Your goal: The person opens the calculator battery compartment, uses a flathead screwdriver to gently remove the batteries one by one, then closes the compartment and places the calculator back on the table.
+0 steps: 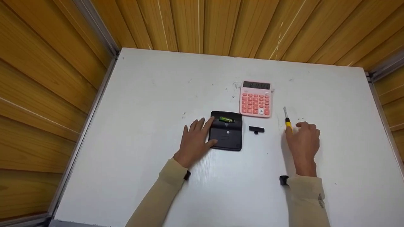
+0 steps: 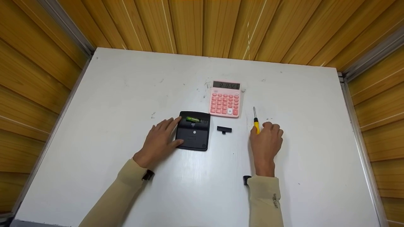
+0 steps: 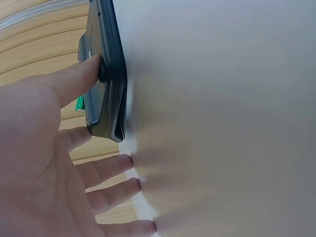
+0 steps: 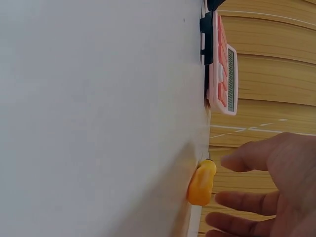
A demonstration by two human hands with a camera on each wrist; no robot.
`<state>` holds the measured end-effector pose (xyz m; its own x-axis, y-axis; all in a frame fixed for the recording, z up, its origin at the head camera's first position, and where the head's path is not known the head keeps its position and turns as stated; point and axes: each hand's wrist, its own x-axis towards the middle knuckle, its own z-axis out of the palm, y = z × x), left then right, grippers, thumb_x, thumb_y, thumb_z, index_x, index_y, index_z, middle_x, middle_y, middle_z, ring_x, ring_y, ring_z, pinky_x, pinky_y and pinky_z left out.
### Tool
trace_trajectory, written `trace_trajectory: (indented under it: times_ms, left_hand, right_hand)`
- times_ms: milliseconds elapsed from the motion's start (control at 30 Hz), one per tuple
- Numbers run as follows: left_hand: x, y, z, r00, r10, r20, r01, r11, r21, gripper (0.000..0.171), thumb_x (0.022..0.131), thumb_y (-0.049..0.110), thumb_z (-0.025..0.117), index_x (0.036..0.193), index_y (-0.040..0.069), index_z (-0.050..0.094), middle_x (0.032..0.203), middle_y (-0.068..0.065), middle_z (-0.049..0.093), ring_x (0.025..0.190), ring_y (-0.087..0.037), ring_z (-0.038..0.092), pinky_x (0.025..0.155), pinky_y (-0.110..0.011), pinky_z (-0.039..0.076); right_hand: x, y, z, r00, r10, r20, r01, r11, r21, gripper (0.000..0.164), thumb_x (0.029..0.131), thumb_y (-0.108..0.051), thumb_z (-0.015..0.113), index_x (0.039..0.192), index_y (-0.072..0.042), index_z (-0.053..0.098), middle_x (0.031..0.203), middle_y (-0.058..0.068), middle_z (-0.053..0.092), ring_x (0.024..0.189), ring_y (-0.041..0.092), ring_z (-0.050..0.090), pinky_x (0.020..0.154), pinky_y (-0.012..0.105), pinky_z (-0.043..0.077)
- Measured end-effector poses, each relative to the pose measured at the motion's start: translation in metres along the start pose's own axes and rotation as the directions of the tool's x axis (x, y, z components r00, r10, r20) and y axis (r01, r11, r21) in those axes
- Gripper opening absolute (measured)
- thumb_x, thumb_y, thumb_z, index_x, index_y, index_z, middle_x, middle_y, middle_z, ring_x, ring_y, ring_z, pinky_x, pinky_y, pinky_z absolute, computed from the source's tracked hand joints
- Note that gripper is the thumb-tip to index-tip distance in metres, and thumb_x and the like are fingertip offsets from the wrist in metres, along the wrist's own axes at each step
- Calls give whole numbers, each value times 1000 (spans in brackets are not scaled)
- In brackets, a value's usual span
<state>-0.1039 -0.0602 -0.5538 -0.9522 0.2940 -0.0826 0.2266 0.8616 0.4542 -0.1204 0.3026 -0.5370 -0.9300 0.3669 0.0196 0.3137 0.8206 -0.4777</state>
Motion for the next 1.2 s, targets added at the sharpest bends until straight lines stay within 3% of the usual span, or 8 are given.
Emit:
trace_trajectory:
  times_ms: [233, 500, 900, 1200]
  left_hand:
    - [1, 1, 0, 1000, -4, -1, 4, 1000, 0, 87, 102, 51, 70, 171, 28, 24, 167, -17, 38, 154, -38, 32, 120, -69, 23]
    - [2, 1, 0, 1000, 9, -7, -9, 999, 31, 86, 102, 51, 68, 171, 27, 23, 166, -16, 39, 154, -38, 33, 120, -69, 24]
    - [0, 1, 1, 1000, 14, -27, -13, 1000, 17, 86, 102, 50, 70, 171, 26, 26, 165, -18, 41, 152, -39, 35, 119, -70, 25]
    - [1, 0, 2, 1000, -3, -23, 3, 1000, 2, 86, 102, 51, 70, 171, 28, 24, 166, -16, 39, 154, -37, 33, 120, -69, 23]
  right_hand:
    - [0, -13, 0, 973, -169, -157, 185, 978, 93, 44, 101, -16, 70, 135, 11, 61, 143, 34, 52, 130, 51, 47, 98, 64, 45]
    - [2, -29, 1, 922, -337, -189, 362, 924, 120, 54, 96, -11, 79, 143, 6, 58, 152, 31, 48, 138, 49, 45, 108, 64, 43]
    - [-2, -55, 16, 840, -524, -138, 540, 833, 121, 54, 94, -8, 82, 142, 4, 60, 143, 24, 57, 135, 41, 53, 111, 58, 44]
    - [-7, -76, 32, 766, -642, -9, 640, 762, 102, 47, 93, -8, 84, 134, 2, 64, 133, 19, 63, 125, 37, 59, 109, 49, 49]
